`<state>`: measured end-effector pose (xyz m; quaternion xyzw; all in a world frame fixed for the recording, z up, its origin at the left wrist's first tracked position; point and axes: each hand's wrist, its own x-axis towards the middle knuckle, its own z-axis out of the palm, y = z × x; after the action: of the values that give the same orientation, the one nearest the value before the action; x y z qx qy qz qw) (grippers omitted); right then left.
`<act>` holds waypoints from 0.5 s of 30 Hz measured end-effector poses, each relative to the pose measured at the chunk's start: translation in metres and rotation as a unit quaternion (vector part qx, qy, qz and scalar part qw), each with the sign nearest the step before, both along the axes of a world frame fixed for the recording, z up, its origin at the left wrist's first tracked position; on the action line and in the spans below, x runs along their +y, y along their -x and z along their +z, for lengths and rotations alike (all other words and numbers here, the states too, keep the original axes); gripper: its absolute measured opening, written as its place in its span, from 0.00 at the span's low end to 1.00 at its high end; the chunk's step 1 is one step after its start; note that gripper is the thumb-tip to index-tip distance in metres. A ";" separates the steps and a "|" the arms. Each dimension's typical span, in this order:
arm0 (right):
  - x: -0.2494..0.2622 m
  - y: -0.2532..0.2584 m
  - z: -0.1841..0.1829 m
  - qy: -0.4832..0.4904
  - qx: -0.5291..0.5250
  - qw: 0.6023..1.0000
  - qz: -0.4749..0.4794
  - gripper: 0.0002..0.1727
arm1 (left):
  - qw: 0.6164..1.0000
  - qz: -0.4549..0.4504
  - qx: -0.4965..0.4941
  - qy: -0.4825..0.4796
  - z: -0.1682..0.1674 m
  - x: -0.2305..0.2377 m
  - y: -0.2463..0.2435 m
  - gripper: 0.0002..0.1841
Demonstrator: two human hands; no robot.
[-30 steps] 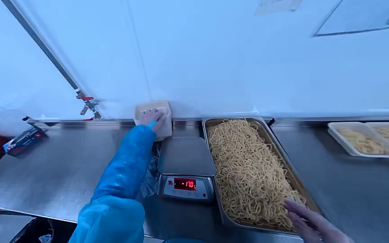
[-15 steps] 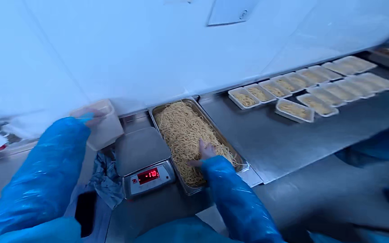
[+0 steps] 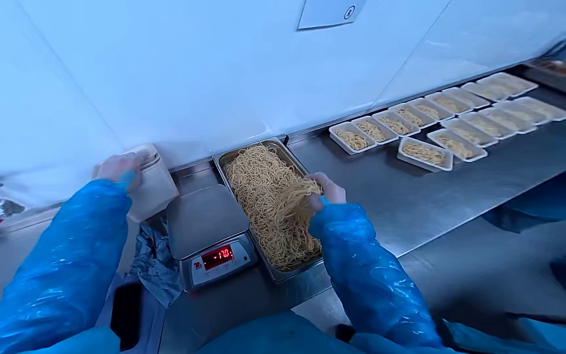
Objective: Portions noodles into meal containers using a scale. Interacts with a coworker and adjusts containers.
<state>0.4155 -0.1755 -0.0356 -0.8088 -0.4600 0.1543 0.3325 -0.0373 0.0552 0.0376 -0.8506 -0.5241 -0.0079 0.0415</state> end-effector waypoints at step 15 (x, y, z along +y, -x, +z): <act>-0.004 0.016 0.079 -0.044 -0.055 0.997 0.017 0.27 | 0.949 -0.155 -0.215 -0.169 -0.119 -0.198 -0.114 0.15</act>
<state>0.4000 -0.1799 0.0438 -0.7926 -0.4977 0.0947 0.3394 0.0768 -0.1425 -0.0810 -0.8800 -0.3735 -0.2853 0.0689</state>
